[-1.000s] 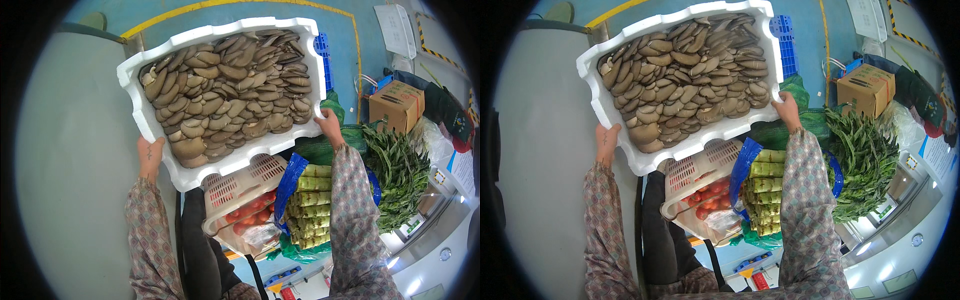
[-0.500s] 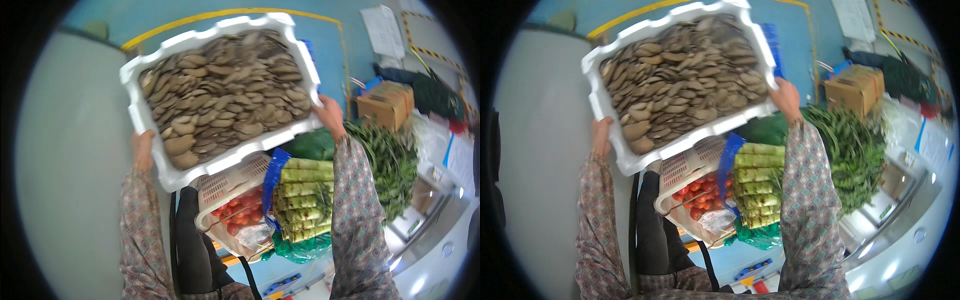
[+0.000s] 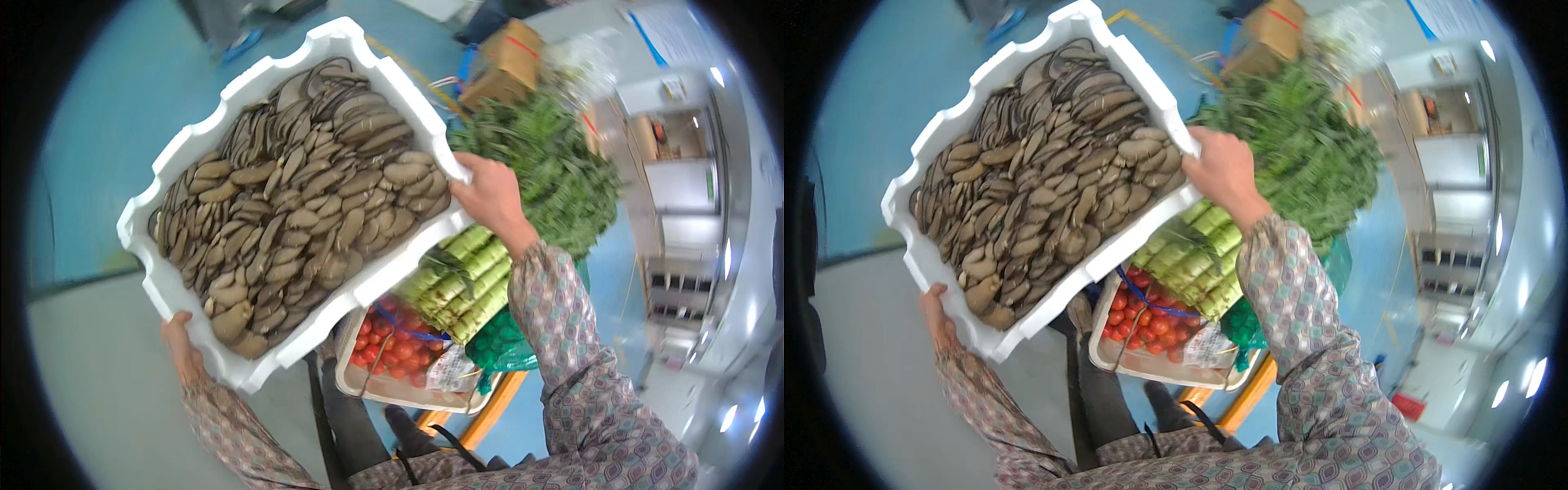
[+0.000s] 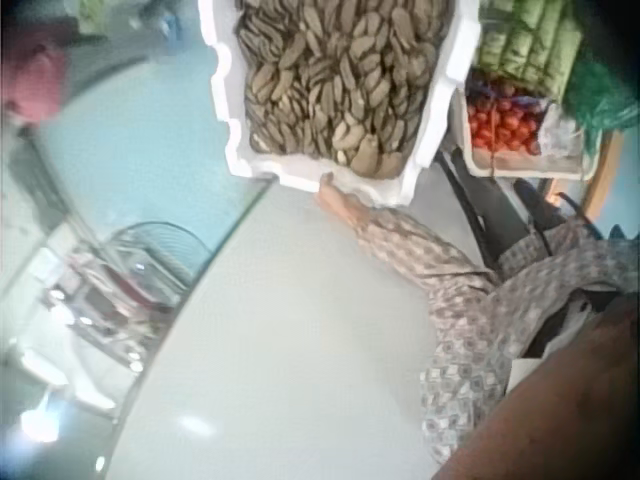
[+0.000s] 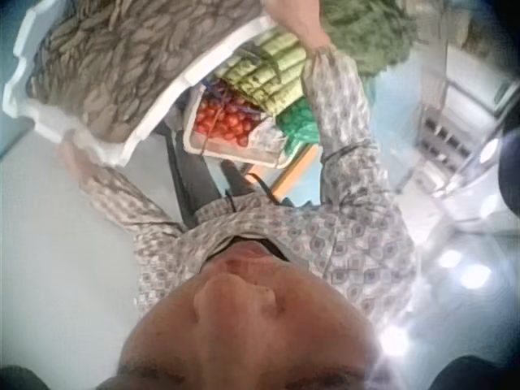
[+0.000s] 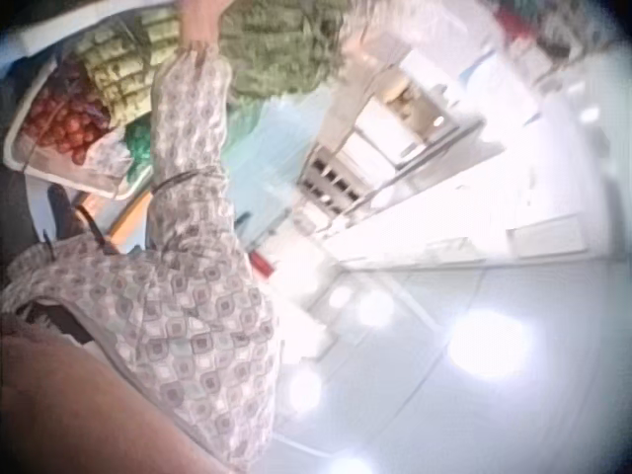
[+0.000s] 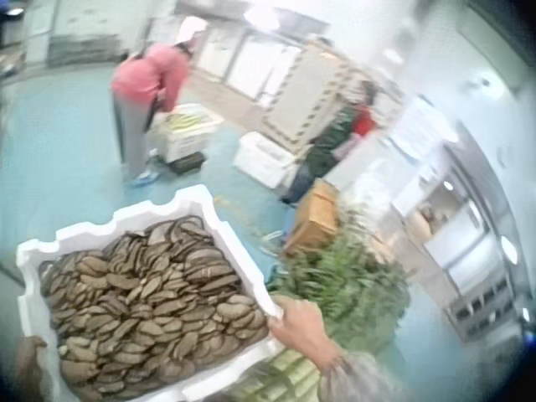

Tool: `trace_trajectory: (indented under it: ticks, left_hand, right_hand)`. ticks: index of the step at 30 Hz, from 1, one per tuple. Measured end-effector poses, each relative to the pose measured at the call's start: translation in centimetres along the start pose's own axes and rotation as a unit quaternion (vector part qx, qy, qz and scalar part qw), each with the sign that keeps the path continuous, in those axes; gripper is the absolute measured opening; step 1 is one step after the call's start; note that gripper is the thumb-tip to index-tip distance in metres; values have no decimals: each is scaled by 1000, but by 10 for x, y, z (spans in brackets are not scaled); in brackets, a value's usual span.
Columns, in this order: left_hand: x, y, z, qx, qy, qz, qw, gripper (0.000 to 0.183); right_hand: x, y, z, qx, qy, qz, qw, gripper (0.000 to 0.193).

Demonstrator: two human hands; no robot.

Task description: The person walks through a commercial kitchen, operates a yellow pallet jack, and moves several crates of vegetables including mushrooms, tomatoes, and leafy greens. The person lifts and places the crates onto the pallet jack and repositions them within the workspace.

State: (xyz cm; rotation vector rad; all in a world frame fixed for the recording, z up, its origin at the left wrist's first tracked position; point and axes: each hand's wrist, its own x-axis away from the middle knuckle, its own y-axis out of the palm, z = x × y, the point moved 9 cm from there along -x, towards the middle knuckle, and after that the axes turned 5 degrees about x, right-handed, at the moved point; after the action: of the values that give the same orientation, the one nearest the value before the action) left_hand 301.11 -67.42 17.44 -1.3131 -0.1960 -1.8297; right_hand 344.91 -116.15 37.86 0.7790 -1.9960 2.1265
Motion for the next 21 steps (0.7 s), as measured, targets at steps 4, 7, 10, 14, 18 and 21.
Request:
trace_trajectory:
  ticks: [4,7,10,14,18,21]
  left_hand:
    - [12,-19,-4,-27,26,28,999,54]
    - [30,-6,-3,-12,39,23,999,57]
    - [43,-1,-10,-26,-72,44,996,62]
    - [43,-25,13,-5,-32,53,998,60]
    - [34,-29,3,22,-8,34,999,55]
    - [30,28,-25,19,-11,-28,999,54]
  right_hand:
    - [20,10,-2,-37,52,-36,997,47]
    - [41,6,18,-51,84,-37,994,46]
    - [44,-5,44,-50,88,9,995,46]
    - [27,18,12,-77,84,-43,993,47]
    - [-1,0,-29,-17,76,-23,997,49]
    - [-16,-5,17,11,106,-78,991,50]
